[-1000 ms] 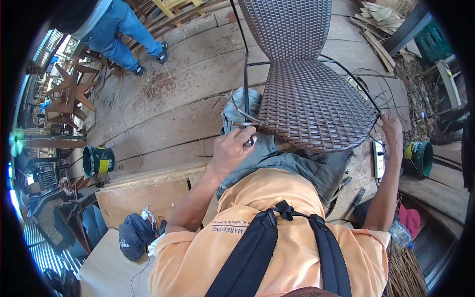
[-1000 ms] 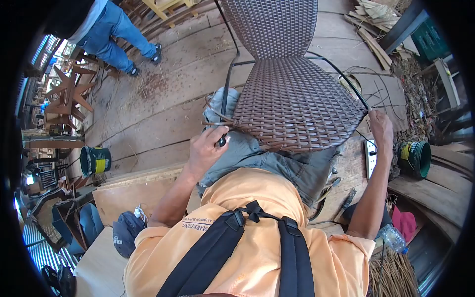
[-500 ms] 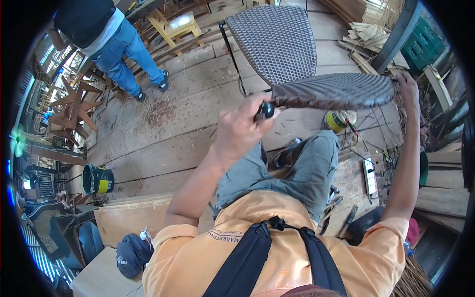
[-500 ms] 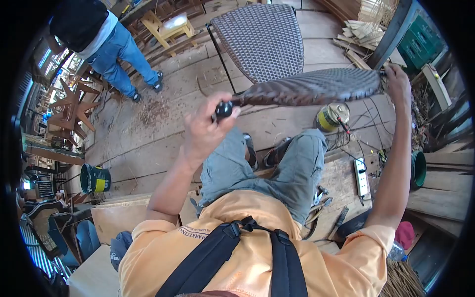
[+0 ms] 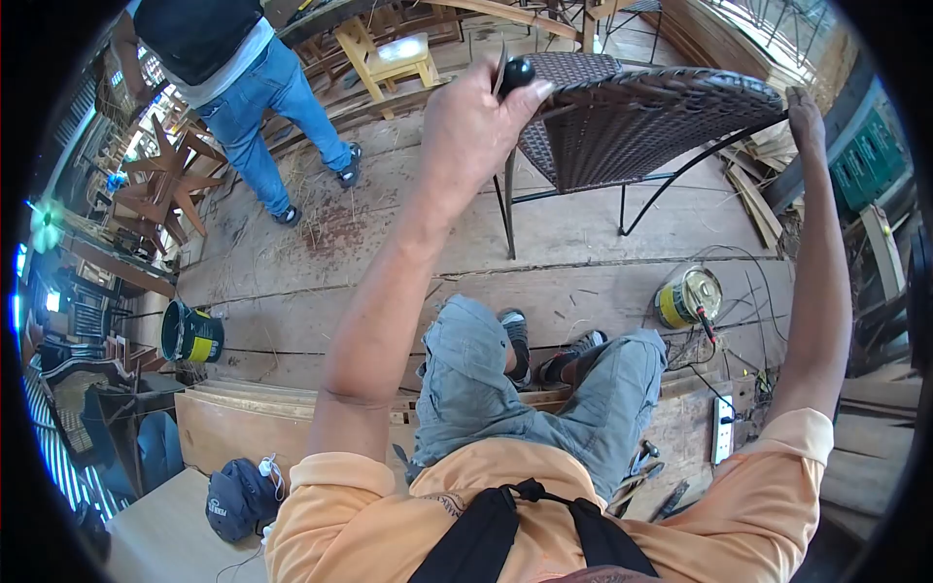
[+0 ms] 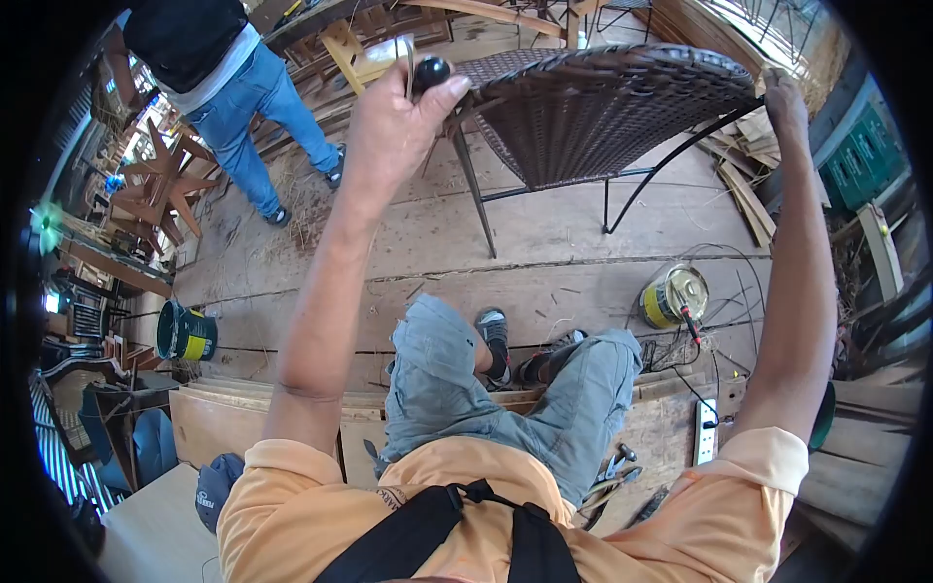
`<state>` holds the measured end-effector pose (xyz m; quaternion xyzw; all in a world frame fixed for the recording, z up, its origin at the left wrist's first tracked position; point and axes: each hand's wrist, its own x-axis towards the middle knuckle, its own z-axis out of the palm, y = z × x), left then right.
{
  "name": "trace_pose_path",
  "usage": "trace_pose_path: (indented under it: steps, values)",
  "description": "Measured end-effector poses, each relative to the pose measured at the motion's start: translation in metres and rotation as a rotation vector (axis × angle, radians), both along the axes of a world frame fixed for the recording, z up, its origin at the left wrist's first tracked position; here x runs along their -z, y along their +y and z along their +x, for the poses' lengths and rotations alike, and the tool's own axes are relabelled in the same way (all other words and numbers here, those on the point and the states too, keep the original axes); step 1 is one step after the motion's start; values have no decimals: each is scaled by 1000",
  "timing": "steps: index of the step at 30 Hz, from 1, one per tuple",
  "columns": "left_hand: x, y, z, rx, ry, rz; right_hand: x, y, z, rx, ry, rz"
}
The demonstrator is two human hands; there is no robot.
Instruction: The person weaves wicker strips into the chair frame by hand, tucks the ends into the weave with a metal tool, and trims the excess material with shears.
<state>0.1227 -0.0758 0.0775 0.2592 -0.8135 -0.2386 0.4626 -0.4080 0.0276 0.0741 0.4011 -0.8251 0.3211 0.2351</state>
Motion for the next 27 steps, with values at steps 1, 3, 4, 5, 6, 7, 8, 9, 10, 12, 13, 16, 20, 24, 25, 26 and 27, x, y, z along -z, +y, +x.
trace_pose_path:
  steps: [1,3,4,5,6,7,8,9,10,12,13,16,20,24,25,26,27]
  values:
    - [-1,-8,-1,2,4,-13,-1,-5,5,2,0,-44]
    - [-5,-24,-4,-19,-40,-51,3,-12,10,-80,-43,-144]
    - [-6,-37,-6,-33,-51,-83,3,-13,17,-125,-20,-176]
    - [-9,-44,-7,-48,-62,-118,2,-19,23,-173,2,-211]
    - [-31,-31,-6,-51,-82,-5,6,-27,26,-167,62,-246]
    - [-32,-38,-7,-33,-68,2,12,-31,37,-151,73,-294]
    - [-33,-50,-9,-13,-54,10,23,-33,51,-133,84,-342]
    - [-34,-56,-11,10,-39,19,33,-32,71,-111,97,-390]
    - [-39,-57,-13,-19,-43,101,47,-24,107,-116,35,-417]
    - [-40,-75,-18,-61,-62,37,99,-28,147,-161,-156,-535]
    - [-41,-83,-20,-82,-74,1,125,-26,168,-240,-168,-493]
    - [-40,-89,-18,-41,-96,-32,192,-20,222,-421,-523,-304]
    - [-37,-76,-16,-33,-42,-66,196,-30,292,-566,-773,-207]
    - [-22,-79,-17,-211,-51,-106,139,-51,330,-653,-476,-189]
    - [-25,-54,-8,-254,-80,-43,129,-53,336,-677,-476,-207]
    - [-26,-40,-3,-293,-111,18,121,-55,342,-697,-477,-227]
    - [-17,-41,-4,-308,-83,-92,111,-57,348,-719,-476,-250]
